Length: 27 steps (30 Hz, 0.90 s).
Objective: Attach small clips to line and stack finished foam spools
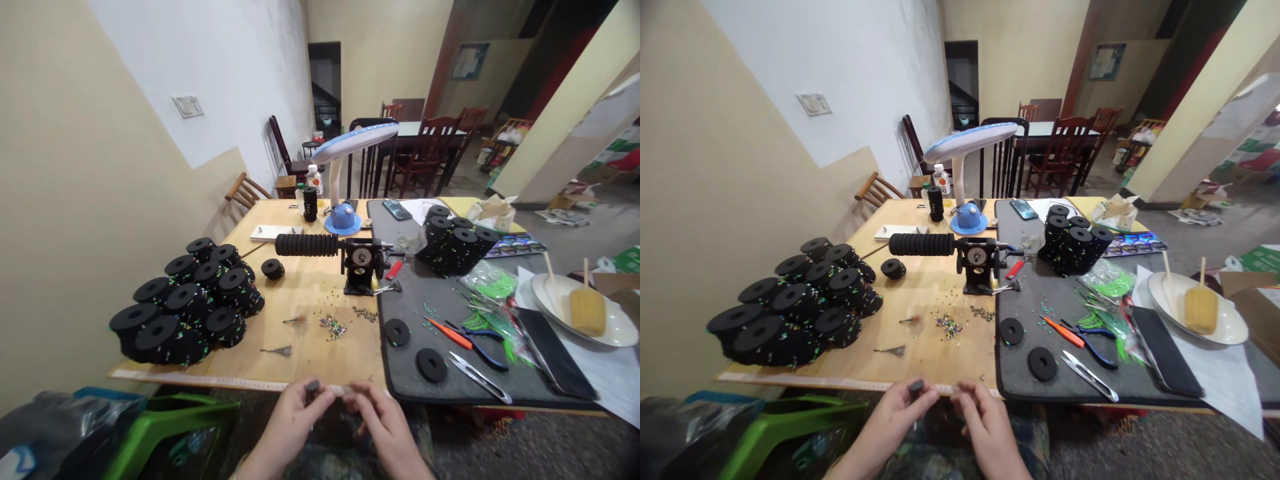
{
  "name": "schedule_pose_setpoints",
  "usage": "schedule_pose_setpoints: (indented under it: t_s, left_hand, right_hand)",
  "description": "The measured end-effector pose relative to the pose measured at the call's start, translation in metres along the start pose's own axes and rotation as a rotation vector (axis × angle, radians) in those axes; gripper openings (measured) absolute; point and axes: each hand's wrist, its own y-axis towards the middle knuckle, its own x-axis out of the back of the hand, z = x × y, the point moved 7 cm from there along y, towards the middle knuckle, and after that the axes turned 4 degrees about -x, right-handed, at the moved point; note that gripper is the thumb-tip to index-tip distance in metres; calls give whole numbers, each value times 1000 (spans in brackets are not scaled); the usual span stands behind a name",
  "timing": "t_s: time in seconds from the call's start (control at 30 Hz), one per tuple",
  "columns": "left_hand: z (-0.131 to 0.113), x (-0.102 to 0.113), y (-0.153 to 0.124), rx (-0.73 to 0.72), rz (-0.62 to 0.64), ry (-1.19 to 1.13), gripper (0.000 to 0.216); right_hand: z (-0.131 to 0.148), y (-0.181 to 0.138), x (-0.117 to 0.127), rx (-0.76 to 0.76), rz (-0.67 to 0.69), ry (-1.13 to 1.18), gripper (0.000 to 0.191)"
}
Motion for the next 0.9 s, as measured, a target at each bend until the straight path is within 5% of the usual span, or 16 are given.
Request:
schedule_pose_setpoints:
  t_s: [0.17,0.37,0.9]
  left_hand:
    - [-10,-5,-6,-122,26,207,31]
    - [-16,-5,-11,-214,25,323,29]
    - [10,-7,-4,6,48,-22,30]
  right_hand:
    - [23,2,-14,12,105,154,53]
    - [5,8,-42,-156,251,268,55]
    - [-18,10,-21,-87,36,193,54]
